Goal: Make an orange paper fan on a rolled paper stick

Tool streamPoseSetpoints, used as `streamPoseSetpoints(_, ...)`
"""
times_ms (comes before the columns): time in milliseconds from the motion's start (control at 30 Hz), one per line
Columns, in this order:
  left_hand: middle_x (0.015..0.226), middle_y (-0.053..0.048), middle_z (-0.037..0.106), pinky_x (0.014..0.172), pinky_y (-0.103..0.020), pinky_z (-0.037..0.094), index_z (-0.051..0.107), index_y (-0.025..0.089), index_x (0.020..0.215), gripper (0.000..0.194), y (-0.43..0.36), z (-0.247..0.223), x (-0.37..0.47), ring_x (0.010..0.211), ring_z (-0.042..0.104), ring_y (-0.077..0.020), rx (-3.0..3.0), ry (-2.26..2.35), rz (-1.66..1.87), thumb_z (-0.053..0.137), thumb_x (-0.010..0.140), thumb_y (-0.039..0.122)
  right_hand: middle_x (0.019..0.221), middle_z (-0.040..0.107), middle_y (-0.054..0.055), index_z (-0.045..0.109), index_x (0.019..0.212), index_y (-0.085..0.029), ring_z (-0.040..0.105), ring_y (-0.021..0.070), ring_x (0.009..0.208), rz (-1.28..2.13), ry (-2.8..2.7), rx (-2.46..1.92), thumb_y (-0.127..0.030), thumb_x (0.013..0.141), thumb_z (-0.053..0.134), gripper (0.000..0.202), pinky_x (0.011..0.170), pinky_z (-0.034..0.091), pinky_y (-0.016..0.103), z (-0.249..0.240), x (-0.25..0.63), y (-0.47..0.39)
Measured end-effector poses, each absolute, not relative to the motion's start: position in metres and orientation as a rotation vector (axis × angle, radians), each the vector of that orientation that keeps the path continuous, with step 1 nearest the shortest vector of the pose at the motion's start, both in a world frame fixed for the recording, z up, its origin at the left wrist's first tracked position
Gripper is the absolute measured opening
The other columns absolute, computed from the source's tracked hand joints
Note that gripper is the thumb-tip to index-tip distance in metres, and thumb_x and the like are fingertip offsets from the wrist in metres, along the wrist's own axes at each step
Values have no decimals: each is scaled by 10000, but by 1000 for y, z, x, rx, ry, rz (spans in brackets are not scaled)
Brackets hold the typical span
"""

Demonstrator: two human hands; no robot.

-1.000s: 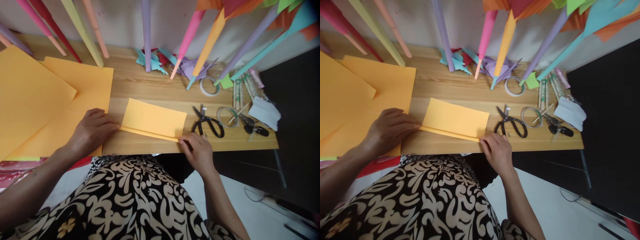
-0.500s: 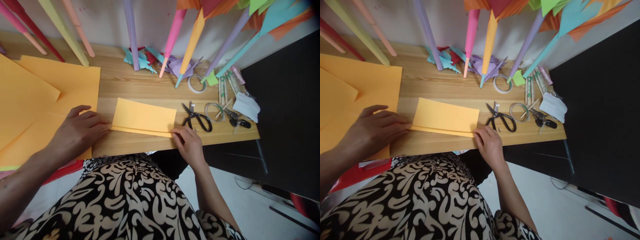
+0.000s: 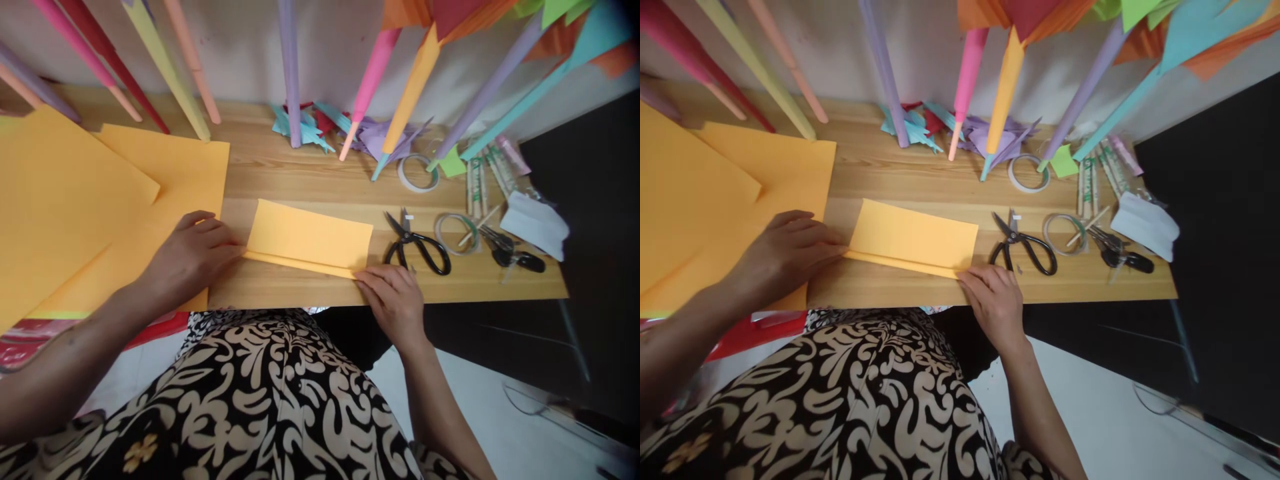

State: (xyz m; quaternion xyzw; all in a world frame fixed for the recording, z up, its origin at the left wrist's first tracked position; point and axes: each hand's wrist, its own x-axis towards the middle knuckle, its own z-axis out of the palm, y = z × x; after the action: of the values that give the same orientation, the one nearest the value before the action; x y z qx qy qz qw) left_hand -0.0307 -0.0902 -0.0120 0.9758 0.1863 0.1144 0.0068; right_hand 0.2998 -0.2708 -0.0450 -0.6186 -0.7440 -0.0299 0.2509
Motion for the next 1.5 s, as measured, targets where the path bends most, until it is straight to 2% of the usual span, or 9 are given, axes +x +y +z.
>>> streamPoseSetpoints(233, 975, -56, 740, 987, -404, 417, 713, 199, 977, 314, -88, -14, -27, 920, 633, -203, 2982, 608, 396, 412, 1009, 115, 933, 710, 64, 666, 1053, -192, 612, 207, 860, -100, -2066, -1703, -162, 910, 675, 146, 727, 428, 342, -43, 301, -268)
streamPoseSetpoints(333, 957, -67, 744, 1000, -412, 435, 703, 180, 1017, 237, -86, -21, -26, 886, 651, -194, 2906, 641, 513, 470, 1001, 144, 922, 704, 64, 665, 1042, -189, 608, 208, 857, -113, -2069, -1704, -162, 910, 674, 135, 720, 422, 341, -43, 301, -267)
streamPoseSetpoints(467, 905, -65, 747, 981, -408, 466, 698, 170, 914, 199, -83, -25, -25, 812, 656, -179, 2847, 606, 641, 514, 988, 153, 927, 699, 67, 656, 1041, -190, 607, 211, 862, -131, -2087, -1711, -162, 913, 671, 132, 720, 419, 344, -44, 301, -266)
streamPoseSetpoints(667, 921, -78, 735, 964, -433, 479, 684, 162, 940, 100, -83, -27, -26, 859, 656, -207, 2822, 573, 664, 604, 957, 221, 929, 702, 64, 641, 1053, -195, 609, 210, 869, -148, -2114, -1698, -181, 916, 674, 141, 733, 428, 343, -43, 300, -267)
streamPoseSetpoints(967, 903, -61, 730, 886, -429, 472, 700, 214, 883, 214, -85, -23, -23, 860, 634, -226, 2772, 654, 578, 519, 992, 247, 911, 710, 60, 647, 999, -190, 599, 207, 834, -102, -2133, -1777, -201, 959, 611, 55, 727, 407, 346, -33, 293, -268)
streamPoseSetpoints(1133, 929, -58, 724, 883, -414, 468, 696, 217, 863, 236, -87, -21, -23, 888, 631, -223, 2775, 691, 549, 505, 998, 251, 899, 705, 55, 644, 965, -193, 596, 209, 831, -36, -2111, -1834, -209, 979, 562, 85, 726, 391, 349, -28, 290, -266)
streamPoseSetpoints(1300, 887, -40, 740, 855, -409, 472, 691, 223, 829, 254, -86, -23, -23, 835, 638, -203, 2815, 672, 602, 506, 1001, 252, 889, 697, 51, 606, 979, -209, 591, 208, 793, 58, -2041, -1904, -261, 1006, 506, 116, 724, 378, 351, -28, 291, -265)
streamPoseSetpoints(1500, 852, -21, 747, 910, -391, 460, 709, 221, 887, 225, -84, -23, -23, 796, 651, -171, 2836, 667, 605, 515, 1001, 235, 876, 681, 37, 594, 938, -212, 591, 196, 786, 117, -2035, -1901, -250, 1010, 496, 127, 727, 358, 342, -27, 294, -263)
